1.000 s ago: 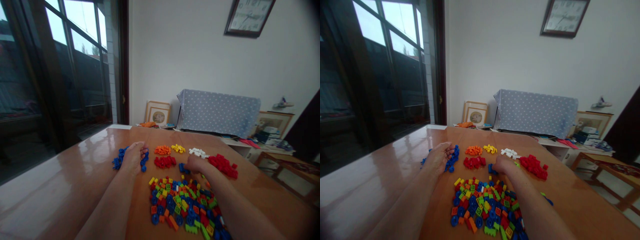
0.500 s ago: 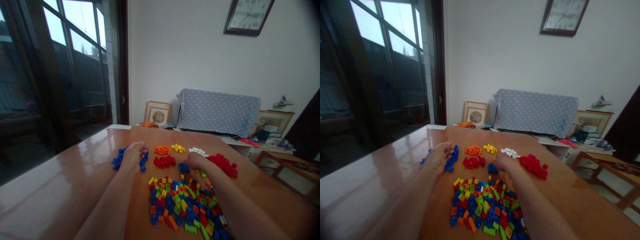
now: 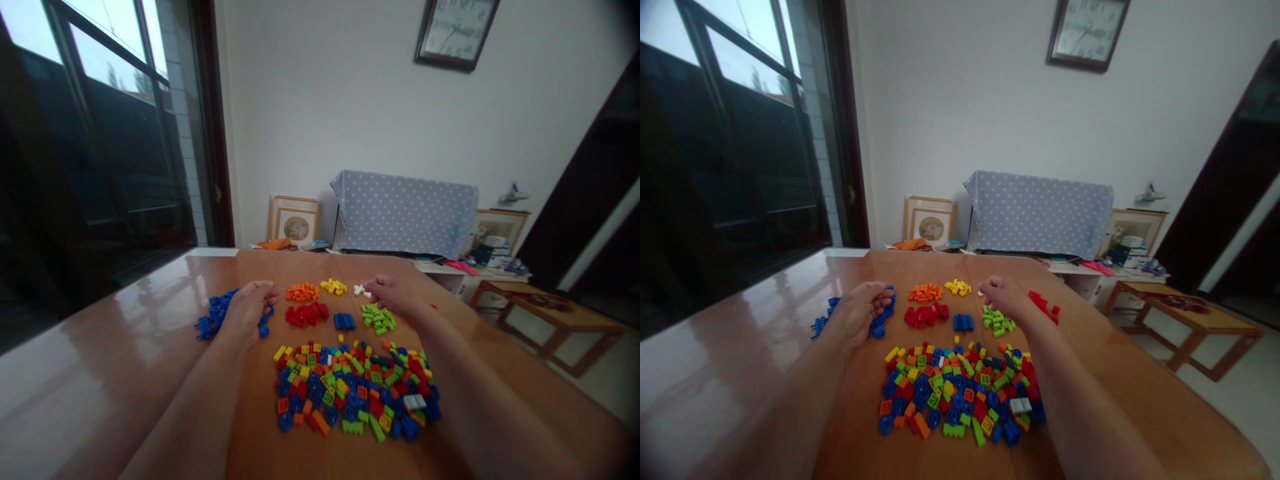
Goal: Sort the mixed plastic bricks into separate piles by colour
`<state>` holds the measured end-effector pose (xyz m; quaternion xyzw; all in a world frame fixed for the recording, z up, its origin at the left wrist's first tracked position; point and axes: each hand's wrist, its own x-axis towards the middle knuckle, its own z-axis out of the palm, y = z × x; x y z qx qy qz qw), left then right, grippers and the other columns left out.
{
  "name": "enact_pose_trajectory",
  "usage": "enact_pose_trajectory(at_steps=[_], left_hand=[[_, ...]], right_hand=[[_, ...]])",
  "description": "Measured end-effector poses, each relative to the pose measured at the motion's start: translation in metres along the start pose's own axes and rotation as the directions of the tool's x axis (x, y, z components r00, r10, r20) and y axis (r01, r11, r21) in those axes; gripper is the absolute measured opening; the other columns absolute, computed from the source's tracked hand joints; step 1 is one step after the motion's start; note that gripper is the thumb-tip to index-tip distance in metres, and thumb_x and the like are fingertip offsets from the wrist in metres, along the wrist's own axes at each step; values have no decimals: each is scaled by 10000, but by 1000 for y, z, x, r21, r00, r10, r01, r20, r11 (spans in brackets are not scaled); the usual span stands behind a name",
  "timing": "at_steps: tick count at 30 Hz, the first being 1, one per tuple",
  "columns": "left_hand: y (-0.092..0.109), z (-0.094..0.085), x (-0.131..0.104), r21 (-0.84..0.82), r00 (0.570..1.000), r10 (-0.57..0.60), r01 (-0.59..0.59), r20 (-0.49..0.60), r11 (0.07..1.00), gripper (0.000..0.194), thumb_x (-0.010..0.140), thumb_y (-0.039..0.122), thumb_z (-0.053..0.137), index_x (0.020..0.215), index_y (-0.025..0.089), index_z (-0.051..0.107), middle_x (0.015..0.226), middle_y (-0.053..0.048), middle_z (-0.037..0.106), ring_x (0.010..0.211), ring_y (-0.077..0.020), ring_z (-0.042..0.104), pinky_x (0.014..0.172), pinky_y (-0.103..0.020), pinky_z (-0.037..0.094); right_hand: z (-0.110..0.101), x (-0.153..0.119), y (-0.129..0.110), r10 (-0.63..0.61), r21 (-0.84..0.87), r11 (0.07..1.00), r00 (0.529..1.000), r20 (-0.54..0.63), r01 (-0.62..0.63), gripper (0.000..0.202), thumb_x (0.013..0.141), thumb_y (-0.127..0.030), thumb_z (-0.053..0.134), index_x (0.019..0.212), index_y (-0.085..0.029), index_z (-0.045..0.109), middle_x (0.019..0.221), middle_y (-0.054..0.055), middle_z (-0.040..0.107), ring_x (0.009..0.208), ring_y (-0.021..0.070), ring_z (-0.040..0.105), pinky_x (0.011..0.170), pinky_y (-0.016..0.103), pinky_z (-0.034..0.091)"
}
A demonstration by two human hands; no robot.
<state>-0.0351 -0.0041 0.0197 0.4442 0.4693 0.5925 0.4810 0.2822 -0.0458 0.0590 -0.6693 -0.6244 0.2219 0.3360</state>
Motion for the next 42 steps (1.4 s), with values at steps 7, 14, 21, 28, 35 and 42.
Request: enact_pose_trajectory(at_steps=[7, 14, 21, 28, 35, 42], left_hand=[[3, 23, -21, 174, 977, 133, -162, 165, 971, 247, 748, 412, 678, 802, 171, 658, 782, -42, 691, 688, -150, 584, 584, -216, 394], [-2, 51, -46, 356, 857, 215, -405, 467, 842, 187, 809, 373, 615, 767, 199, 668, 669, 0, 630, 632, -159, 547, 574, -234, 357], [-9, 58, -58, 449, 774, 247, -561, 584, 696, 139, 828, 339, 584, 838, 241, 682, 767, -34, 657, 717, -202, 583, 639, -268, 377], [-21, 69, -69, 481, 709, 212, -637, 673, 601, 135, 827, 289, 567, 883, 248, 683, 856, -56, 674, 806, -223, 601, 682, -284, 402], [-14, 61, -56, 532, 765, 278, -615, 581, 582, 158, 827, 293, 563, 893, 251, 700, 870, -51, 685, 819, -220, 611, 722, -288, 419], [-4, 51, -48, 533, 811, 314, -567, 493, 628, 139, 819, 287, 571, 854, 248, 699, 847, -36, 692, 814, -224, 618, 710, -289, 424]], right_hand=[[-29, -46, 21, -92, 222, 970, 994, -56, 103, 381, 861, -538, 506, 767, -173, 562, 692, 3, 613, 599, 103, 554, 545, 190, 402], [-33, -57, 67, -93, 255, 962, 995, -37, 99, 354, 869, -517, 488, 753, -185, 531, 648, -22, 555, 554, 101, 502, 532, 208, 398], [-18, -54, 95, -167, 120, 981, 979, 115, 154, 296, 851, -444, 517, 718, -181, 540, 637, -41, 485, 612, 107, 470, 549, 199, 361], [-16, -48, 102, -202, 19, 979, 979, 41, 201, 262, 853, -369, 516, 673, -179, 512, 621, -44, 486, 598, 103, 458, 548, 201, 327], [-2, -67, 83, -245, -19, 966, 943, 227, 256, 117, 813, -281, 571, 771, -178, 609, 638, -41, 552, 585, 97, 471, 503, 189, 284], [-2, -77, 71, -237, -175, 939, 928, 288, 294, 109, 798, -295, 604, 835, -224, 678, 714, -23, 650, 627, 119, 535, 533, 209, 282]])
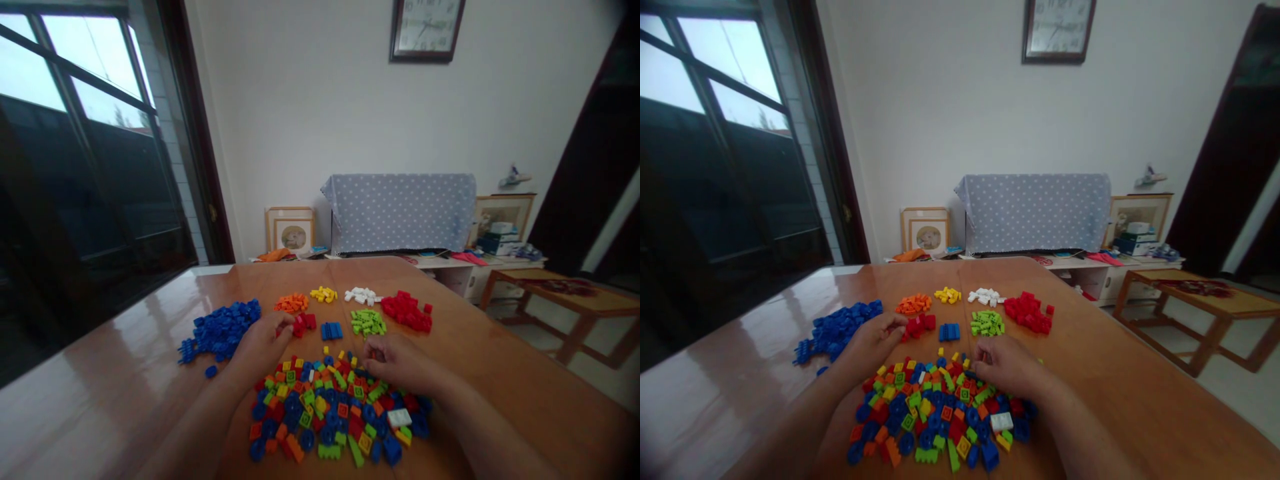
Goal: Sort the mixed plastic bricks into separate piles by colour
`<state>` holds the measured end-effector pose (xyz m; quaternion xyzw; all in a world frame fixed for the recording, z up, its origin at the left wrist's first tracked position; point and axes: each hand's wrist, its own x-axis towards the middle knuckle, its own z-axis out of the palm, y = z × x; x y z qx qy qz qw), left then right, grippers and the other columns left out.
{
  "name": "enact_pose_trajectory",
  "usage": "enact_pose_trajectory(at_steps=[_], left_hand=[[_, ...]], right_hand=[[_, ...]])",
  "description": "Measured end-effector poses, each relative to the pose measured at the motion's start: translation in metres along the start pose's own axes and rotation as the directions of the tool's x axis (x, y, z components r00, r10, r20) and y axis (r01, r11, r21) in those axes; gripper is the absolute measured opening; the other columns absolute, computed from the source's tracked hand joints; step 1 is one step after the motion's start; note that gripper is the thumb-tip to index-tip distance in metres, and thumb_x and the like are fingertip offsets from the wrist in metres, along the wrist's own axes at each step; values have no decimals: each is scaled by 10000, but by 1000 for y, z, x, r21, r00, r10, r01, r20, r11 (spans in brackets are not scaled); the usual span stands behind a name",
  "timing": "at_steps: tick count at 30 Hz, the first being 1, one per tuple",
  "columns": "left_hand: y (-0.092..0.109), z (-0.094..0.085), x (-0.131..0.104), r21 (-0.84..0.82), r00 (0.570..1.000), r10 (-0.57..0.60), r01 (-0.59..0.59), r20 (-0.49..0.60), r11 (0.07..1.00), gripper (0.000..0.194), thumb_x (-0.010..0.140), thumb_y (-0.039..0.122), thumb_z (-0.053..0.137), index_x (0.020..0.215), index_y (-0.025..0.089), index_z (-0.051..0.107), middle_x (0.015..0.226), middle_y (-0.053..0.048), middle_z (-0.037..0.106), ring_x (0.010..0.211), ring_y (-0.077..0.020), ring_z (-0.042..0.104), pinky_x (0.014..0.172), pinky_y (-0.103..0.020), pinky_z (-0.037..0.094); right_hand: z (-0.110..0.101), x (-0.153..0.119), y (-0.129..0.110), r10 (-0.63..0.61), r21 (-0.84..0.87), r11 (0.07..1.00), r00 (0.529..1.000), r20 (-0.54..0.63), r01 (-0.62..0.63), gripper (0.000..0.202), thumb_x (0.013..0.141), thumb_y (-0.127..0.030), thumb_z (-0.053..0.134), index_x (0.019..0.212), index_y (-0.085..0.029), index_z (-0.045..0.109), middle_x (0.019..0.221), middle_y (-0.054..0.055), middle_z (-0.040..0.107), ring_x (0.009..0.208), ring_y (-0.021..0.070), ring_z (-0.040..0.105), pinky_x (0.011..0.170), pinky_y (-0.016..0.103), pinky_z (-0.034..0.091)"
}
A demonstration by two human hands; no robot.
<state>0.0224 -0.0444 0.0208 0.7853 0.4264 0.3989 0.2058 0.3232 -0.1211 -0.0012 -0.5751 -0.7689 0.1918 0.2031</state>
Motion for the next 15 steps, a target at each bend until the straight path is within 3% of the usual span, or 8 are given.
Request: enact_pose_trajectory(at_steps=[4, 8, 15], left_hand=[[0, 1, 0, 56, 999, 34, -35, 26, 998, 140, 843, 276, 552, 864, 256, 690, 866, -26, 694, 828, -217, 625, 716, -287, 421], [3, -1, 0, 68, 998, 53, -54, 18, 996, 145, 855, 278, 549, 870, 257, 691, 872, -27, 695, 830, -215, 624, 725, -290, 419], [5, -7, -1, 0, 1000, 21, -21, -18, 1000, 135, 833, 297, 569, 837, 248, 695, 840, -34, 684, 810, -219, 605, 699, -284, 407]], right_hand=[[-1, -4, -7, 0, -105, 994, 1000, 14, 1, 145, 772, -374, 647, 840, -248, 677, 751, -19, 664, 674, 141, 550, 545, 227, 263], [3, -2, -10, -14, -181, 983, 999, 35, 20, 121, 763, -349, 642, 801, -236, 667, 752, -12, 668, 681, 144, 544, 558, 237, 251], [1, 0, -8, 13, -67, 998, 1000, 27, -11, 84, 779, -264, 597, 807, -229, 668, 678, -28, 639, 604, 120, 528, 519, 224, 256]])
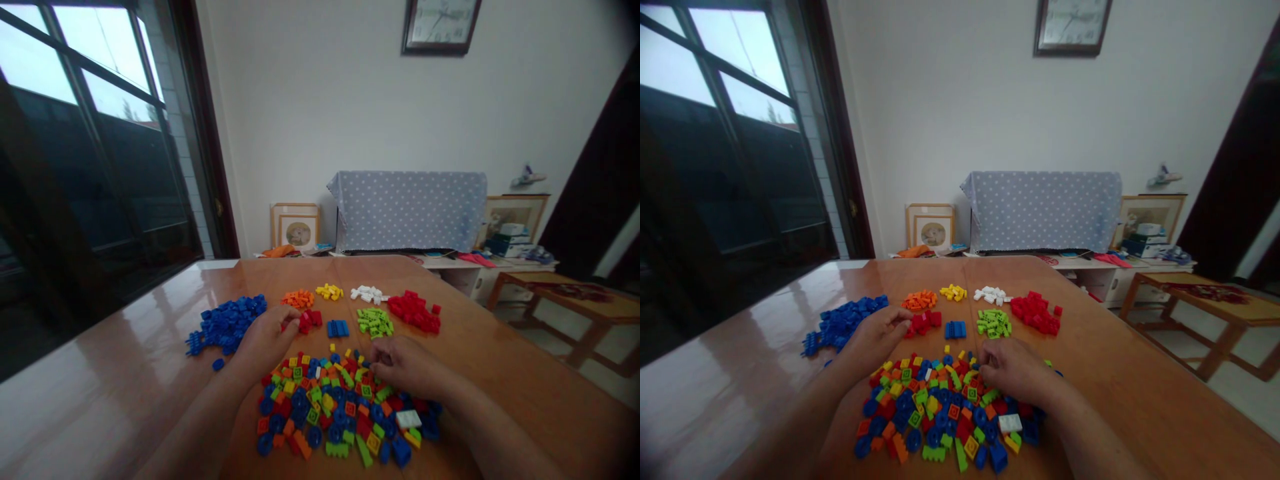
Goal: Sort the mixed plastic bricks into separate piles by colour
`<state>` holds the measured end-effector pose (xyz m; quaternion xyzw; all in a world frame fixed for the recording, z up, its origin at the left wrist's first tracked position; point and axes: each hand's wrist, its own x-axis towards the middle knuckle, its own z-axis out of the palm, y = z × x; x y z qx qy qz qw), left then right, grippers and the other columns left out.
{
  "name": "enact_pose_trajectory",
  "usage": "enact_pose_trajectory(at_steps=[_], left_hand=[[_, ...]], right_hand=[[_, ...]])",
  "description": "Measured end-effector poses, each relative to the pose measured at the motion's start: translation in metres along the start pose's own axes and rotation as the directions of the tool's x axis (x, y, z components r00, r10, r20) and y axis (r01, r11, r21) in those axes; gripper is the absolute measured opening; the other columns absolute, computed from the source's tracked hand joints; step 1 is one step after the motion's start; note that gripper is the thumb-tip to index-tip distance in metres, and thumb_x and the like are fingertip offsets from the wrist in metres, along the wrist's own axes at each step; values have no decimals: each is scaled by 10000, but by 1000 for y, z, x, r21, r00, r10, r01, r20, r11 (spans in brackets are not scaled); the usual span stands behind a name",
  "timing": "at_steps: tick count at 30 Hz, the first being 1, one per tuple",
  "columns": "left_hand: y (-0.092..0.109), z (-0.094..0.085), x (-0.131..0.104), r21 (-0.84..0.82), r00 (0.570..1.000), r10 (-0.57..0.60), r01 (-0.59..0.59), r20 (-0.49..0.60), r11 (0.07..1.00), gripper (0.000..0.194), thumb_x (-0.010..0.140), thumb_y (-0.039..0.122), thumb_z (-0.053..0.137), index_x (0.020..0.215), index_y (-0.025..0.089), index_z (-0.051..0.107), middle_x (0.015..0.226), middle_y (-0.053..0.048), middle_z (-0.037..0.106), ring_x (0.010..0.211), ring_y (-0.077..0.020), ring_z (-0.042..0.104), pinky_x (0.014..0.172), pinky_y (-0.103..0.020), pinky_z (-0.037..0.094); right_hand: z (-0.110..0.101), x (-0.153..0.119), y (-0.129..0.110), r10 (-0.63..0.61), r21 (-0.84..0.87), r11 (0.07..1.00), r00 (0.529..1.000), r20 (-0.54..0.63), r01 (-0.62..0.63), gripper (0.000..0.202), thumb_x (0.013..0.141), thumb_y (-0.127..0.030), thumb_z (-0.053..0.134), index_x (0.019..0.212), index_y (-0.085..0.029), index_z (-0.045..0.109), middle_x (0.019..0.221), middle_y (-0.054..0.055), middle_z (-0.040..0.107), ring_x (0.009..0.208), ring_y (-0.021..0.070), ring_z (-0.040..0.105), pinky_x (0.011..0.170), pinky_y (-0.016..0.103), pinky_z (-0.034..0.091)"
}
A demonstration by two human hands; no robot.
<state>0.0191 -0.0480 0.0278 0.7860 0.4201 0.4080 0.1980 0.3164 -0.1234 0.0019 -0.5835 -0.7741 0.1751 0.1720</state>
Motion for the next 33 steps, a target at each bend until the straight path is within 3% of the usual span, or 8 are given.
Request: enact_pose_trajectory(at_steps=[3, 9, 13, 19, 26, 33], left_hand=[[-4, -3, 1, -21, 999, -41, 42, 23, 999, 124, 811, 292, 581, 828, 235, 691, 822, -31, 680, 789, -210, 598, 686, -273, 406], [-12, -13, -1, 163, 973, -114, 81, 200, 983, 188, 835, 230, 488, 883, 193, 666, 781, -7, 661, 717, -165, 589, 628, -248, 392], [-7, -15, -7, 187, 905, -129, 56, 405, 981, 217, 825, 234, 504, 957, 201, 673, 829, -8, 674, 738, -169, 611, 622, -246, 418], [7, -9, -16, 199, 852, -75, -35, 519, 979, 341, 834, 334, 570, 1149, 229, 652, 1185, -55, 653, 1097, -235, 589, 937, -335, 442], [19, -11, -19, 198, 810, -44, -90, 585, 976, 335, 842, 362, 595, 1154, 253, 649, 1200, -46, 650, 1122, -237, 586, 955, -353, 451], [20, -3, -23, 195, 802, 27, -177, 596, 965, 427, 798, 355, 670, 1214, 274, 617, 1253, -39, 623, 1186, -257, 550, 1021, -385, 419]], right_hand=[[-2, -2, 0, -20, 47, 999, 999, 33, 18, 70, 769, -246, 609, 792, -217, 668, 670, -26, 624, 599, 117, 528, 508, 215, 267], [-3, -4, -4, -27, 79, 997, 998, 64, 22, 147, 841, -325, 579, 860, -219, 680, 681, -19, 640, 600, 121, 543, 516, 217, 303], [1, -2, -7, -26, 49, 998, 999, -37, 28, 208, 887, -389, 532, 866, -226, 659, 661, -20, 626, 597, 128, 546, 527, 228, 311], [4, 2, -8, -55, 46, 997, 979, -196, 66, 230, 916, -392, 485, 868, -228, 639, 699, -10, 633, 624, 145, 562, 552, 249, 339], [1, 6, 3, -15, 58, 997, 904, -427, 43, 239, 919, -387, 475, 892, -228, 651, 761, 10, 659, 707, 177, 599, 619, 271, 397], [0, 6, 11, 23, 106, 994, 873, -487, 33, 257, 909, -398, 482, 853, -222, 660, 705, 0, 646, 671, 172, 593, 592, 259, 395]])
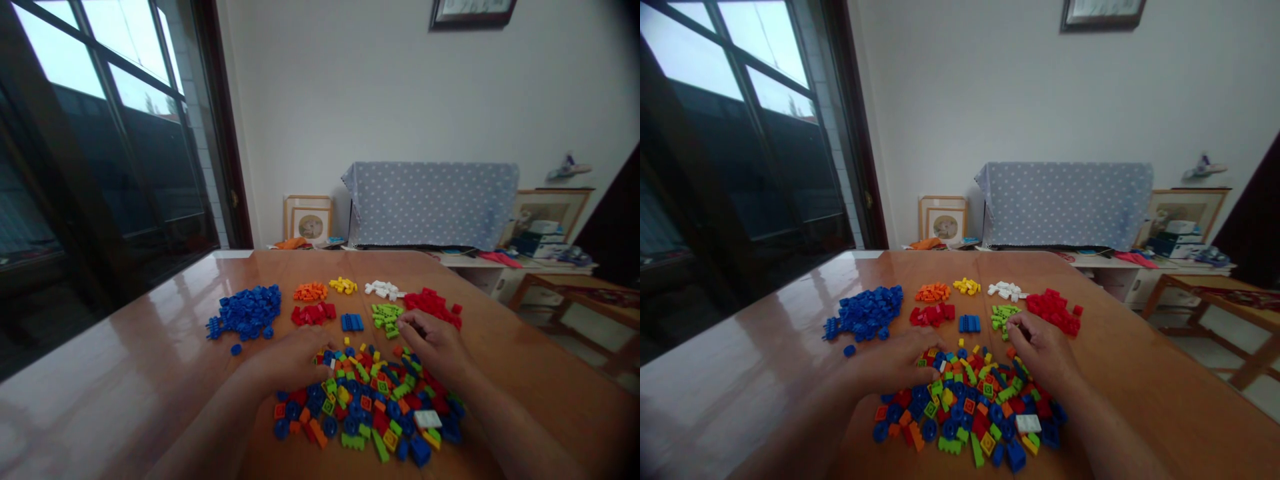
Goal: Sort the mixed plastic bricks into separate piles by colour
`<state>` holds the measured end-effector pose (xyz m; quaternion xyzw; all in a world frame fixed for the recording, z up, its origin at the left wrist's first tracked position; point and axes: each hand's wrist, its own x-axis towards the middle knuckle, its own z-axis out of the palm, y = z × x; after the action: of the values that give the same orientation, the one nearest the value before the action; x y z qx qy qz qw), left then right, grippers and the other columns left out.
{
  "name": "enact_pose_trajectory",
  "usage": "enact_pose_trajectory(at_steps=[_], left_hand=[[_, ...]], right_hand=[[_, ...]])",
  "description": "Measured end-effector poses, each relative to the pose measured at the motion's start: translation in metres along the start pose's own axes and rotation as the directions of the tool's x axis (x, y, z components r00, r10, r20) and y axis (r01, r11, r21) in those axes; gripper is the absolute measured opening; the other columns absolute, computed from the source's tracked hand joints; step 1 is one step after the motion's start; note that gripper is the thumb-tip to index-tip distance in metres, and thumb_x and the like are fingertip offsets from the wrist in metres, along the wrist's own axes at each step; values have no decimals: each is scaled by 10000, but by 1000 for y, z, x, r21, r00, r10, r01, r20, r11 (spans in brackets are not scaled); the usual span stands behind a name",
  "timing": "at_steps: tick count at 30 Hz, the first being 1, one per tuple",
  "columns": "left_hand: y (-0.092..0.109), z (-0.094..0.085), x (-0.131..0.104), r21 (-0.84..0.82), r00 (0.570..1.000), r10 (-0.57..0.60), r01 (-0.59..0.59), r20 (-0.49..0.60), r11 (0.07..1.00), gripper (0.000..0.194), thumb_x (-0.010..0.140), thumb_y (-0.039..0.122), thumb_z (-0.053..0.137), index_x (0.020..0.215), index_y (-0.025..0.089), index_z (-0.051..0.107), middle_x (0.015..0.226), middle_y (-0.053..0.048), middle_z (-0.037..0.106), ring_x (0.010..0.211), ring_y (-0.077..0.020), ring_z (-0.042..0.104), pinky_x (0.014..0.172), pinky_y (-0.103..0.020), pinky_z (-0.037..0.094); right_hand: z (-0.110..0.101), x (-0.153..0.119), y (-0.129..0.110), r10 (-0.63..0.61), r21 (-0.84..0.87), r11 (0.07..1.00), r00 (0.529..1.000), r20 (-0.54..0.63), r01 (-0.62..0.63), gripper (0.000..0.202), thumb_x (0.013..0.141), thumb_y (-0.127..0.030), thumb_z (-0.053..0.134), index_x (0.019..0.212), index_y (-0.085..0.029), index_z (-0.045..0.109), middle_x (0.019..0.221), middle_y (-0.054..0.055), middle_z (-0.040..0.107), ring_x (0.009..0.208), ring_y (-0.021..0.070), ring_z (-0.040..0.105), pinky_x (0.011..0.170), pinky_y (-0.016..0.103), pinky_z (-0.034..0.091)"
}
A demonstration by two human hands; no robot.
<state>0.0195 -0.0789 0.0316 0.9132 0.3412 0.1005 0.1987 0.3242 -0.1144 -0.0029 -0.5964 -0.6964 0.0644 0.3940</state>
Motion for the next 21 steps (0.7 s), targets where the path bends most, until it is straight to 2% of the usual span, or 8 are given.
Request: enact_pose_trajectory(at_steps=[3, 9, 16, 21], left_hand=[[5, 9, 6, 33, 998, 53, -51, -38, 998, 381, 837, 334, 627, 1211, 266, 616, 1216, -46, 634, 1154, -250, 555, 1011, -390, 423], [24, 27, 18, 76, 980, 144, -135, -136, 988, 268, 917, 303, 508, 1157, 270, 622, 1173, -47, 630, 1136, -233, 535, 1005, -389, 414], [32, 34, 22, 144, 983, 169, -158, -68, 977, 267, 906, 299, 513, 1145, 298, 630, 1168, -44, 610, 1129, -237, 526, 981, -380, 413], [32, 37, 25, 128, 985, 153, -143, -74, 982, 192, 882, 272, 529, 1024, 261, 658, 1103, -56, 622, 1102, -245, 526, 973, -376, 400]], right_hand=[[1, 1, 2, -2, 21, 1000, 1000, -12, 2, 254, 909, -396, 486, 834, -221, 654, 727, -2, 651, 698, 172, 602, 613, 259, 409], [-3, 4, 10, 67, 59, 996, 990, -121, -60, 272, 901, -422, 497, 847, -210, 658, 764, 16, 668, 726, 182, 603, 637, 267, 428], [-8, 5, 5, 159, 140, 982, 960, -230, -129, 296, 898, -446, 500, 809, -203, 643, 652, -14, 574, 621, 151, 524, 575, 248, 397], [-8, 7, 7, 176, 158, 977, 958, -225, -142, 311, 898, -456, 495, 785, -200, 630, 638, -15, 553, 616, 151, 518, 573, 251, 395]])
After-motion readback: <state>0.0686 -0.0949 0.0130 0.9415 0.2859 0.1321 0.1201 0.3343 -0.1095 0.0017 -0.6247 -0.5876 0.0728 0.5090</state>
